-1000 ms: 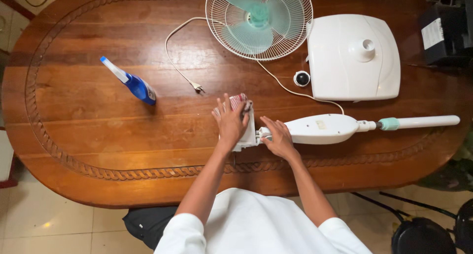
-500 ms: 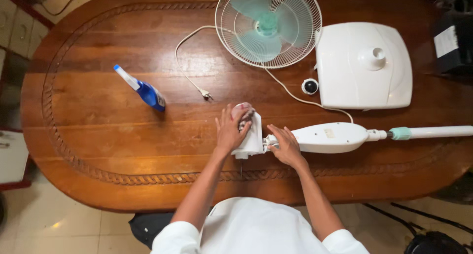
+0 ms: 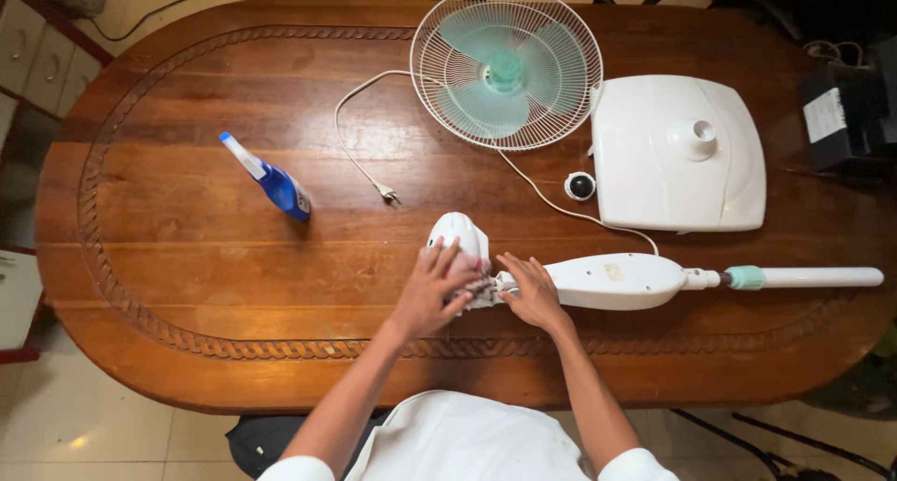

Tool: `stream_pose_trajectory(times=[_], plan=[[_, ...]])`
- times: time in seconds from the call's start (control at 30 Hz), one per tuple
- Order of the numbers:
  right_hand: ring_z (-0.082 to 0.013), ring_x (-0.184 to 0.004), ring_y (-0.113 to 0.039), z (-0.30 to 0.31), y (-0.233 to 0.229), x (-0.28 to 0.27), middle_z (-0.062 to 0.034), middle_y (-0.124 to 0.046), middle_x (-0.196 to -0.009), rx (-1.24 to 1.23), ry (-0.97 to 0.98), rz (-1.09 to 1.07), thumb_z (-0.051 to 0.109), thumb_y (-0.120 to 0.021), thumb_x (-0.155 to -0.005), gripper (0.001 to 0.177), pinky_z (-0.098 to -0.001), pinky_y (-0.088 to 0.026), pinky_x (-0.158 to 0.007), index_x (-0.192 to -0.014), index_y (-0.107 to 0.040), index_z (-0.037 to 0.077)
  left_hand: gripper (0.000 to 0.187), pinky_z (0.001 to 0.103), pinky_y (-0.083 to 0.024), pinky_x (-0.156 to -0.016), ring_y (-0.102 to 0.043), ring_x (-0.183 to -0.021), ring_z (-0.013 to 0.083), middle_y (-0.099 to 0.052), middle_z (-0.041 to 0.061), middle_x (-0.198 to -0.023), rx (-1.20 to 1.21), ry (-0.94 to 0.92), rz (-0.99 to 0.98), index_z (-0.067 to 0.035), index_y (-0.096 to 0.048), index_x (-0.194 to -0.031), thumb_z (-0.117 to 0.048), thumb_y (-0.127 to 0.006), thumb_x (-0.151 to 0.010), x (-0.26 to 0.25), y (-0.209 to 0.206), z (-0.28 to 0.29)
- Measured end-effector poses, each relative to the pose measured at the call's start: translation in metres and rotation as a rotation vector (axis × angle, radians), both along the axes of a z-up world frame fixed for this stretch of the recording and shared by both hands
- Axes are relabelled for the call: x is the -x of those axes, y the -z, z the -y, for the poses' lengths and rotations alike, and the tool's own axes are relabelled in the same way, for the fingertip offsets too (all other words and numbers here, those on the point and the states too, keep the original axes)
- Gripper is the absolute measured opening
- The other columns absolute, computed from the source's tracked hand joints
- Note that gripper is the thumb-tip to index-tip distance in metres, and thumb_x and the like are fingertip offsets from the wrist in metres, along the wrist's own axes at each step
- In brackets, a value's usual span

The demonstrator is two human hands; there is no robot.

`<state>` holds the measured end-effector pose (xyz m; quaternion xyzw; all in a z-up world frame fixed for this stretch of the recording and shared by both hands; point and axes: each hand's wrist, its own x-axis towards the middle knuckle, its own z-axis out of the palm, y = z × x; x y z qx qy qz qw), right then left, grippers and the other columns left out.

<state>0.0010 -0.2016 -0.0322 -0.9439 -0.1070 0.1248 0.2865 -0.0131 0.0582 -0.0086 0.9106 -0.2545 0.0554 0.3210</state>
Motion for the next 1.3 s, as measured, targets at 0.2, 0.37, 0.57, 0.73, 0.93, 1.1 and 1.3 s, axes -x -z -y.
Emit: stream_pose_trajectory(times=[0.2,0.37,0.57,0.73,0.93,1.1,1.3], plan=[[-0.0282,-0.147,-0.040,-0.003,-0.002,0.000,-0.0072,-0.047,-0.157,-0.021,-0.029,0.079,0.025,-0.077,-0.083,0.072,-0.0432,-0.021,-0.125,-0.149,-0.048,0.020,0.053,0.062,-0.022,-0.119,-0.023,-0.149,0.0503,-0.024,0.028,-0.164,0.184,-0.445,-0.287,-0.028,-0.055,-0.145,-0.044,-0.064,-0.095,-0.051,0.013,0.026],[-0.0279,-0.146,-0.039,0.000,-0.003,0.004,-0.0084,-0.048,-0.156,-0.032,-0.021,0.055,0.022,-0.079,-0.081,0.074,-0.0435,-0.021,-0.124,-0.148,-0.048,0.017,0.054,0.065,-0.017,-0.116,-0.028,-0.146,0.0505,-0.033,0.026,-0.161,-0.004,-0.707,-0.110,-0.029,-0.060,-0.143,-0.031,-0.066,-0.090,-0.013,0.004,0.072],[-0.0261,-0.145,-0.044,-0.001,0.003,0.006,-0.0081,-0.052,-0.153,-0.035,-0.073,0.106,0.017,-0.077,-0.080,0.071,-0.0451,-0.024,-0.123,-0.146,-0.052,0.018,0.052,0.062,-0.018,-0.125,-0.033,-0.152,0.0441,-0.043,0.018,-0.162,-0.042,0.083,0.141,-0.024,-0.064,-0.134,-0.025,-0.068,-0.083,0.024,-0.007,0.020],[-0.0275,-0.144,-0.044,0.005,0.011,0.000,-0.0091,-0.053,-0.151,-0.020,-0.081,0.167,0.022,-0.078,-0.083,0.069,-0.0452,-0.024,-0.123,-0.146,-0.052,0.018,0.048,0.061,-0.018,-0.122,-0.027,-0.149,0.0515,-0.034,0.028,-0.161,0.165,-0.201,0.037,-0.018,-0.063,-0.138,-0.026,-0.065,-0.091,-0.015,0.005,0.019],[-0.0272,-0.145,-0.042,0.005,0.014,-0.002,-0.0085,-0.052,-0.152,-0.032,-0.049,0.138,0.024,-0.079,-0.081,0.070,-0.0449,-0.023,-0.123,-0.145,-0.052,0.020,0.052,0.061,-0.017,-0.120,-0.027,-0.146,0.0518,-0.035,0.027,-0.159,0.125,-0.587,-0.124,-0.021,-0.062,-0.141,-0.024,-0.060,-0.089,-0.008,0.009,0.059],[-0.0243,-0.146,-0.040,0.000,0.014,-0.006,-0.0061,-0.052,-0.153,-0.031,-0.040,0.119,0.023,-0.079,-0.080,0.070,-0.0440,-0.022,-0.124,-0.145,-0.053,0.021,0.051,0.062,-0.019,-0.121,-0.037,-0.146,0.0445,-0.048,0.023,-0.153,-0.161,-0.103,0.122,-0.021,-0.060,-0.139,-0.032,-0.060,-0.088,0.030,-0.018,0.025],[-0.0244,-0.149,-0.035,0.000,0.008,0.000,-0.0069,-0.048,-0.155,0.002,-0.023,0.078,0.024,-0.078,-0.083,0.069,-0.0431,-0.019,-0.125,-0.146,-0.051,0.020,0.060,0.069,-0.011,-0.116,-0.029,-0.145,0.0429,-0.041,0.027,-0.151,-0.307,-0.384,-0.257,-0.027,-0.051,-0.151,-0.042,-0.059,-0.092,-0.021,-0.033,0.009]])
